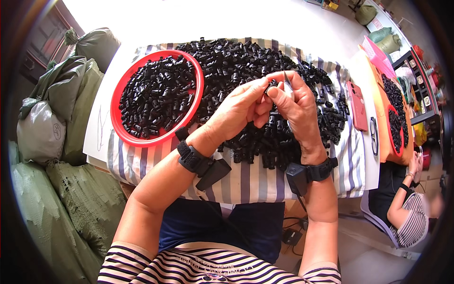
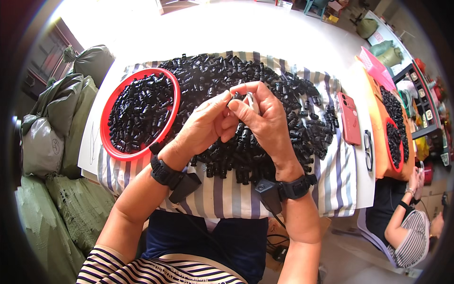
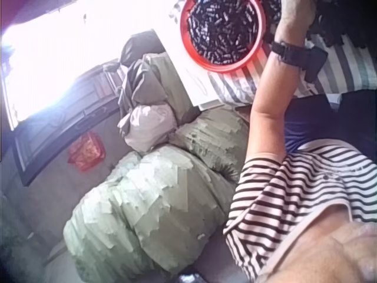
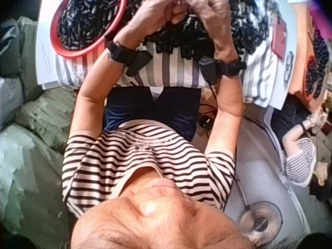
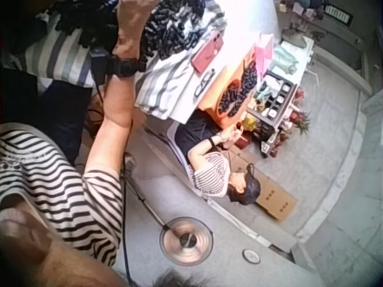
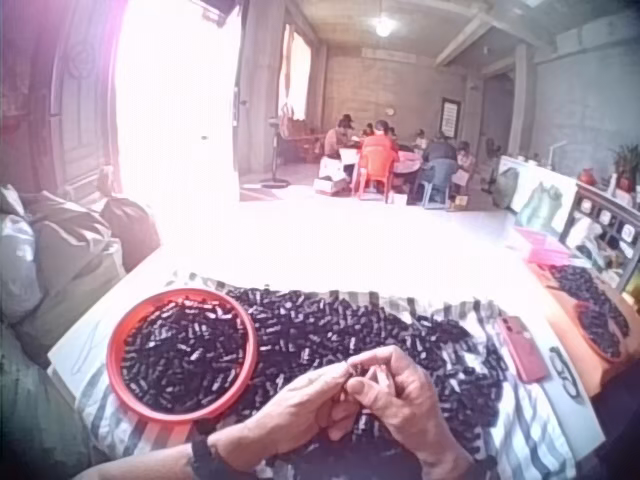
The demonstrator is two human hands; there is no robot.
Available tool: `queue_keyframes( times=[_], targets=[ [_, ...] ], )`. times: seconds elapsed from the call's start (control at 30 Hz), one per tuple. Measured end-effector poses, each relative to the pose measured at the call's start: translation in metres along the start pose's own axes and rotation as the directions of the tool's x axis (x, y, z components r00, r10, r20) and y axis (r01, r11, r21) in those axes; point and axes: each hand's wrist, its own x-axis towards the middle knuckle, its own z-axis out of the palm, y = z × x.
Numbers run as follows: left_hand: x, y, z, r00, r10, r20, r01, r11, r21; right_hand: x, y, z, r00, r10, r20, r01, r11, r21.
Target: The recorder is sorting and assembling small black plastic components at a table.
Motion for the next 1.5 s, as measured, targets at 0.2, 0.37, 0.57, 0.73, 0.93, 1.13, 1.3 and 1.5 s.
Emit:
queue_keyframes(
  times=[0.2, 0.37, 0.57, 0.73, 0.93, 1.13, 1.3, 1.5],
  targets=[
    [0.001, -0.003, -0.003, 1.0, -0.016, -0.018, 0.017, 0.999, 0.047, -0.001, -0.002, -0.003, 1.0, 0.022, -0.013, -0.022, 0.999, 0.039],
    [0.001, -0.003, -0.005, 0.999, 0.021, -0.046, -0.019, 0.999, 0.043, 0.002, 0.013, 0.004, 0.996, -0.039, -0.082, 0.036, 0.998, -0.049],
    [0.0, -0.001, -0.002, 0.998, -0.017, -0.056, 0.02, 0.998, 0.061, 0.001, 0.0, -0.002, 0.996, 0.034, -0.081, -0.039, 0.998, -0.053],
    [-0.002, 0.001, -0.001, 0.991, -0.128, 0.035, 0.131, 0.988, -0.086, 0.0, 0.002, 0.0, 0.999, 0.031, -0.043, -0.026, 0.993, 0.116],
    [0.001, -0.002, -0.002, 0.997, -0.067, -0.046, 0.065, 0.996, -0.062, 0.003, 0.013, -0.001, 0.997, -0.033, -0.064, 0.027, 0.994, -0.103],
    [0.0, -0.002, -0.001, 0.998, -0.062, -0.025, 0.063, 0.996, 0.058, 0.001, 0.005, -0.002, 0.988, -0.042, -0.147, 0.017, 0.986, -0.168],
    [0.002, 0.007, -0.003, 0.943, 0.273, -0.191, -0.293, 0.953, -0.083, 0.001, 0.0, -0.007, 0.959, -0.186, -0.214, 0.077, 0.897, -0.435],
    [-0.004, 0.025, -0.017, 0.803, 0.446, -0.396, -0.523, 0.845, -0.109, 0.004, 0.003, -0.005, 0.989, -0.129, -0.068, 0.008, 0.515, -0.857]
  ],
)
